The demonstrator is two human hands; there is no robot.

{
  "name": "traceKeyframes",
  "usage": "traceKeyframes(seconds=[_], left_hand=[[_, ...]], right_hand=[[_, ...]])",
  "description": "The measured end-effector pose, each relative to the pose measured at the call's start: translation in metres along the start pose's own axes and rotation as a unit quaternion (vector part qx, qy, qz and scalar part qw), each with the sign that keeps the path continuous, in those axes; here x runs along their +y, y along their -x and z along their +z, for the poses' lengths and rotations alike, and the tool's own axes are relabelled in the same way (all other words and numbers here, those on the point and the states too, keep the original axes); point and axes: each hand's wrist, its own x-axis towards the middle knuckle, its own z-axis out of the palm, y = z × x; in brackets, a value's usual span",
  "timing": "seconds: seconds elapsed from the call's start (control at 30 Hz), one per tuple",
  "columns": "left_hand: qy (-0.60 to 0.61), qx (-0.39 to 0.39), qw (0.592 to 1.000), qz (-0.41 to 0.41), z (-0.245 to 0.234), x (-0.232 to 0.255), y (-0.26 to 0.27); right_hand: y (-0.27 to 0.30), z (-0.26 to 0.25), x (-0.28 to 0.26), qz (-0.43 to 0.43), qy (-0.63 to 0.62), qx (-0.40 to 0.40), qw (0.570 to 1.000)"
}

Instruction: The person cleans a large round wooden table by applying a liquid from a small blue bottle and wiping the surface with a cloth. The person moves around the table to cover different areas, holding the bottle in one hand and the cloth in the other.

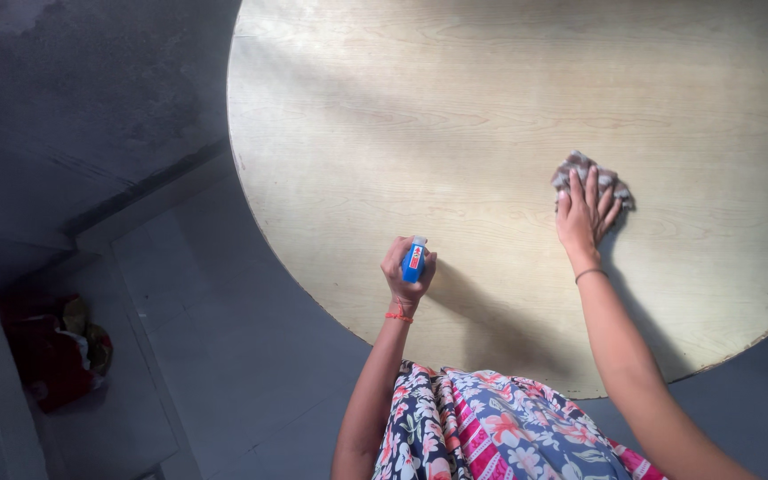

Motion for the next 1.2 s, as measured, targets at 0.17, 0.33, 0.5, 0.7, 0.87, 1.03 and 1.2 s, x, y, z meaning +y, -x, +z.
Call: traceKeyframes(seconds=[0.17, 0.33, 0.5, 0.7, 0.87, 1.03, 1.2], left_hand=[[-0.013, 0.0, 1.0, -0.013, 0.003, 0.0, -0.001], [-0.002, -0.003, 1.0, -0.021, 0.018, 0.003, -0.003], [0.019, -0.031, 0.999, -0.016, 0.053, 0.003, -0.01], [0.025, -0.057, 0.998, -0.031, 0.064, 0.007, -0.014], [0.025, -0.064, 0.997, -0.025, 0.064, 0.008, -0.014], [0.021, -0.066, 0.997, -0.024, 0.064, 0.008, -0.013], [0.005, -0.072, 0.997, -0.031, 0.065, 0.011, -0.015]], right_hand=[[0.108, -0.009, -0.001, 0.061, 0.027, 0.025, 0.997], [0.154, 0.013, -0.084, -0.001, 0.02, -0.041, 0.999], [0.082, 0.015, -0.09, -0.09, 0.004, -0.09, 0.992], [-0.017, 0.003, -0.006, -0.042, 0.017, -0.114, 0.992], [-0.015, -0.043, 0.086, 0.066, 0.024, -0.017, 0.997], [0.065, -0.075, 0.132, 0.136, 0.045, 0.049, 0.988], [0.18, -0.063, 0.098, 0.155, 0.07, 0.06, 0.984]])
